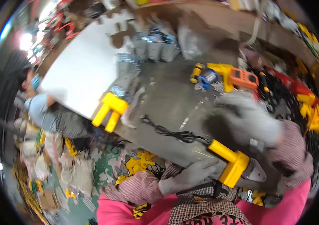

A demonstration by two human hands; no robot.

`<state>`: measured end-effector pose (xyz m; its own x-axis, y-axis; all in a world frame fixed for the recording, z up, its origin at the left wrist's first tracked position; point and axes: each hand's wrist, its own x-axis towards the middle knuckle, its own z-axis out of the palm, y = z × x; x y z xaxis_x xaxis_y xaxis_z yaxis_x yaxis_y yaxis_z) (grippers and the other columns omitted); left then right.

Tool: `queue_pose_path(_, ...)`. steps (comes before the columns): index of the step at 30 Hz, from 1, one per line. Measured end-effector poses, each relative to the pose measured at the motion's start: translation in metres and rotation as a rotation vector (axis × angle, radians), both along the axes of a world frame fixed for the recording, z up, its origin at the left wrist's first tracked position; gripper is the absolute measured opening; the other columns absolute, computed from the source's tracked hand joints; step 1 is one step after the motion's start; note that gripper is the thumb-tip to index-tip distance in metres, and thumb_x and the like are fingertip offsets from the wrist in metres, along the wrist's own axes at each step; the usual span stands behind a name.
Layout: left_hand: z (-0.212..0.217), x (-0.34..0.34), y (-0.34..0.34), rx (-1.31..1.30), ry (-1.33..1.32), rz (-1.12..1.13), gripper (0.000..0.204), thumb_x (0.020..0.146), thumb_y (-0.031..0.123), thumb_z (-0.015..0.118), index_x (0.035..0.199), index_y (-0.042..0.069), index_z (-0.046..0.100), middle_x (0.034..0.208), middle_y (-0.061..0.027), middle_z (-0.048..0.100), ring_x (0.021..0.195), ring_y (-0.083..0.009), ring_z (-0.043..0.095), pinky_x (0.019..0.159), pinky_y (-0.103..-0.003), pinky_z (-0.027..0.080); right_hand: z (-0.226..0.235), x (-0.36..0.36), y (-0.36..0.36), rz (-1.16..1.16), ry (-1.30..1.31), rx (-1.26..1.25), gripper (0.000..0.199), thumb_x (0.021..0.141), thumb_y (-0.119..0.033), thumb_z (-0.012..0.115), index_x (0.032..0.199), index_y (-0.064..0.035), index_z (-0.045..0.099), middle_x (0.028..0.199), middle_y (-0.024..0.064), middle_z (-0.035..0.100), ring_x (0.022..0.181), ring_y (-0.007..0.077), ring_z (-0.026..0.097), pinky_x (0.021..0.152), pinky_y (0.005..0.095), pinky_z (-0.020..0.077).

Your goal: Assembling and soldering components of a yellow electronic device on a workbench.

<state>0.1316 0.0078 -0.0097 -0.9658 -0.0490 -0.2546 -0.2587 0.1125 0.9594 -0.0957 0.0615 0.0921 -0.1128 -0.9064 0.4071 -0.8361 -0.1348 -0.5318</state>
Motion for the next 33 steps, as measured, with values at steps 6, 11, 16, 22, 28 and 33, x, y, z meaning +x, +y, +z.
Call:
queue_pose_path(6,-0.084,-0.078,0.052,0.946,0.032,0.364,0.023,0.096,0.022,0.059,0.114,0.007,0.060,0.097,-0.0041,0.061,0.080,-0.0170,0.052,0.080,-0.035,0.048,-0.102,0.090,-0.164,0.186,0.333,0.301,0.048,0.081,-0.021,0.070,0.121,-0.0045,0.050,0.115,0.0215,0.058,0.107,0.0398,0.060,0.097,0.0529,0.0447)
queue_pose_path(11,-0.058,-0.073,0.031,1.375,-0.115,0.534,0.036,0.088,0.036,0.068,0.114,0.013,0.058,0.098,-0.0073,0.064,0.086,-0.0228,0.063,0.075,-0.037,0.052,-0.007,0.067,-0.165,0.181,-0.019,-0.175,0.018,0.085,-0.004,0.057,0.102,-0.0044,0.057,0.094,0.0237,0.065,0.095,0.0427,0.064,0.081,0.0480,0.0519)
queue_pose_path(16,0.096,-0.126,-0.066,0.262,0.026,0.125,0.036,0.088,0.040,0.056,0.094,0.005,0.060,0.071,-0.0089,0.064,0.057,-0.0172,0.060,0.058,-0.032,0.052,0.135,-0.080,-0.115,-0.247,0.237,-0.514,0.031,0.095,-0.032,0.062,0.108,-0.0040,0.056,0.086,0.0197,0.068,0.082,0.0378,0.069,0.071,0.0439,0.0548)
queue_pose_path(22,0.063,-0.149,-0.079,-1.259,0.740,0.197,0.034,0.082,0.039,0.071,0.090,0.006,0.065,0.077,-0.0138,0.065,0.069,-0.0329,0.062,0.062,-0.045,0.049,0.041,-0.153,-0.017,-0.324,0.637,0.097,0.021,0.088,-0.021,0.063,0.105,-0.0100,0.062,0.086,0.0181,0.069,0.082,0.0342,0.070,0.069,0.0453,0.0563)
queue_pose_path(28,-0.023,-0.034,-0.236,-2.186,-0.250,0.687,0.013,0.093,0.008,0.049,0.093,0.013,0.061,0.091,-0.0060,0.063,0.085,-0.0215,0.060,0.077,-0.038,0.045,0.014,-0.177,0.006,-0.478,0.513,0.474,0.015,0.082,-0.017,0.065,0.092,-0.0081,0.071,0.091,0.0156,0.071,0.090,0.0337,0.070,0.076,0.0441,0.0558)
queue_pose_path(33,-0.012,-0.054,-0.167,-1.614,0.066,0.327,0.027,0.081,0.032,0.069,0.094,0.009,0.068,0.083,-0.0104,0.064,0.082,-0.0295,0.064,0.068,-0.045,0.048,0.003,-0.184,0.003,-0.521,0.488,0.602,0.020,0.078,-0.018,0.065,0.091,-0.0048,0.072,0.095,0.0186,0.072,0.093,0.0358,0.069,0.079,0.0448,0.0549)
